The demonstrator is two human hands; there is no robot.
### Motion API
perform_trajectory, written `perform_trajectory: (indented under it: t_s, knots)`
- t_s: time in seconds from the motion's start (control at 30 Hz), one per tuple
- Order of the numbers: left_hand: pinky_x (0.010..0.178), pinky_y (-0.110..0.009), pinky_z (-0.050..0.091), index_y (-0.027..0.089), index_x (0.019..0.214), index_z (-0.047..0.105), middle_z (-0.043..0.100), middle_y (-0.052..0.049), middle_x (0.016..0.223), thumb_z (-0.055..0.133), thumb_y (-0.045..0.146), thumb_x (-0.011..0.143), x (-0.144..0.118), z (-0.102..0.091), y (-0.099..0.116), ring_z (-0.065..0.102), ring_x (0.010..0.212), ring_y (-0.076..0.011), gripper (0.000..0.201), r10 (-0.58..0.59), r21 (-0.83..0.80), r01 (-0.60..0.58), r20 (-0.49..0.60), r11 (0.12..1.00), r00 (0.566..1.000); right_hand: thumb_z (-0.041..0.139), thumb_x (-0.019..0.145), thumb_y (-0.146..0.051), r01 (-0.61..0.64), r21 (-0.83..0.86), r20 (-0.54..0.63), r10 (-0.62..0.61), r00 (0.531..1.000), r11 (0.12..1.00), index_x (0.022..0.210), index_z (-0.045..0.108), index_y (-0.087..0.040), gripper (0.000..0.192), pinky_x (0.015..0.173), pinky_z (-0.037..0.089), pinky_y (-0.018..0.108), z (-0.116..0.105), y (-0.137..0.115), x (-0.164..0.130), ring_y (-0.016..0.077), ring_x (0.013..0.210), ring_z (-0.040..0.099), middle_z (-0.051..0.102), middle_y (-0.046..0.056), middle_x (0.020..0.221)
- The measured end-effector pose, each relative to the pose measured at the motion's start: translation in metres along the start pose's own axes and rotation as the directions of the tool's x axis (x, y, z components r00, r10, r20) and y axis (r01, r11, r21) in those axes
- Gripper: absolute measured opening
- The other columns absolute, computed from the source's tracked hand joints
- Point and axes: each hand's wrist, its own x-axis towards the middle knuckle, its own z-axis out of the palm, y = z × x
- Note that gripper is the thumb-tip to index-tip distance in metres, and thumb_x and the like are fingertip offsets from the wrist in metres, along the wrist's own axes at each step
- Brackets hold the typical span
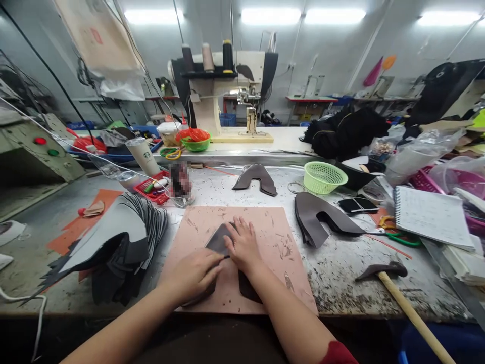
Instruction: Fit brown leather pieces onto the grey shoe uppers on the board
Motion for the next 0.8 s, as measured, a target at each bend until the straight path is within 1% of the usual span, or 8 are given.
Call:
perform_trajectory:
  t_s: [0.07,0.17,0.33,0.47,0.57,0.67,0.73,0.8]
  knots:
    - [0.097,-0.041,0.035,0.015,0.121,0.045,0.045,-0.012,0.128,0.035,0.038,0.085,0.019,0.012,0.000,0.039,0.118,-0.0245,0.043,0.010,0.056,-0.005,-0.103,0.998,0.995,0.028,0.087,-0.025,0.007,-0.034,-0.046,-0.008,0.999,0.999,0.124,0.044,-0.018,0.042,0.102,0.019,0.045,-0.001,0.004,-0.011,0.0220,0.126,0.027,0.038,0.010,0.134]
    - [0.103,-0.045,0.026,0.009,0.130,0.031,0.027,-0.015,0.137,0.035,0.051,0.081,0.031,0.039,-0.007,0.022,0.127,-0.0286,0.064,0.032,0.089,-0.026,-0.067,0.996,0.997,0.031,0.086,-0.029,0.060,-0.057,0.036,-0.058,0.998,0.997,0.127,0.041,-0.016,0.045,0.102,0.022,0.041,0.005,0.012,-0.030,0.0216,0.125,0.029,0.037,0.010,0.135]
    - [0.104,-0.048,0.019,0.010,0.132,0.025,0.021,-0.015,0.139,0.029,0.057,0.081,0.026,0.052,-0.012,0.015,0.128,-0.0302,0.070,0.053,0.103,-0.049,-0.032,0.993,0.998,0.037,0.081,-0.047,-0.052,-0.018,0.190,0.055,0.980,0.998,0.131,0.035,-0.017,0.059,0.102,0.021,0.045,0.010,0.011,-0.044,0.0277,0.129,0.018,0.026,0.010,0.140]
    - [0.101,-0.051,0.022,0.023,0.133,0.025,0.020,-0.013,0.140,0.038,0.057,0.078,0.022,0.048,-0.011,0.016,0.127,-0.0325,0.065,0.051,0.116,-0.045,-0.050,0.992,0.997,0.037,0.078,-0.048,-0.261,0.219,0.180,0.224,0.958,0.940,0.130,0.037,-0.017,0.060,0.100,0.025,0.043,-0.006,0.011,-0.038,0.0263,0.124,0.030,0.035,0.012,0.135]
    - [0.099,-0.053,0.026,0.026,0.134,0.021,0.021,-0.013,0.140,0.042,0.055,0.077,0.022,0.052,-0.014,0.018,0.127,-0.0338,0.067,0.071,0.151,-0.057,-0.089,0.987,0.993,0.040,0.076,-0.042,-0.431,0.502,0.208,0.379,0.902,0.750,0.126,0.040,-0.016,0.056,0.089,0.039,0.037,-0.018,0.022,-0.029,0.0227,0.105,0.051,0.054,0.012,0.118]
    - [0.096,-0.051,0.031,0.025,0.135,0.018,0.023,-0.014,0.139,0.042,0.052,0.078,0.022,0.053,-0.017,0.023,0.126,-0.0332,0.067,0.144,0.231,-0.104,-0.164,0.967,0.976,0.045,0.073,-0.041,-0.569,0.597,0.392,0.413,0.822,0.565,0.105,0.055,-0.015,0.043,0.061,0.046,0.031,-0.025,0.034,-0.020,0.0198,0.070,0.059,0.064,0.007,0.080]
    - [0.095,-0.050,0.033,0.023,0.135,0.017,0.025,-0.014,0.138,0.042,0.049,0.080,0.020,0.050,-0.020,0.025,0.125,-0.0328,0.066,0.212,0.297,-0.129,-0.265,0.946,0.941,0.049,0.070,-0.038,-0.537,0.558,0.422,0.340,0.840,0.633,0.076,0.060,-0.016,0.026,0.054,0.041,0.028,-0.025,0.040,-0.012,0.0170,0.058,0.054,0.058,0.002,0.060]
    - [0.094,-0.047,0.035,0.020,0.135,0.018,0.026,-0.013,0.139,0.042,0.044,0.081,0.012,0.043,-0.025,0.025,0.125,-0.0320,0.064,0.292,0.350,-0.154,-0.387,0.924,0.875,0.049,0.069,-0.035,-0.439,0.534,0.336,0.295,0.894,0.722,0.060,0.054,-0.017,0.020,0.055,0.038,0.026,-0.026,0.045,0.003,0.0155,0.057,0.051,0.053,-0.001,0.055]
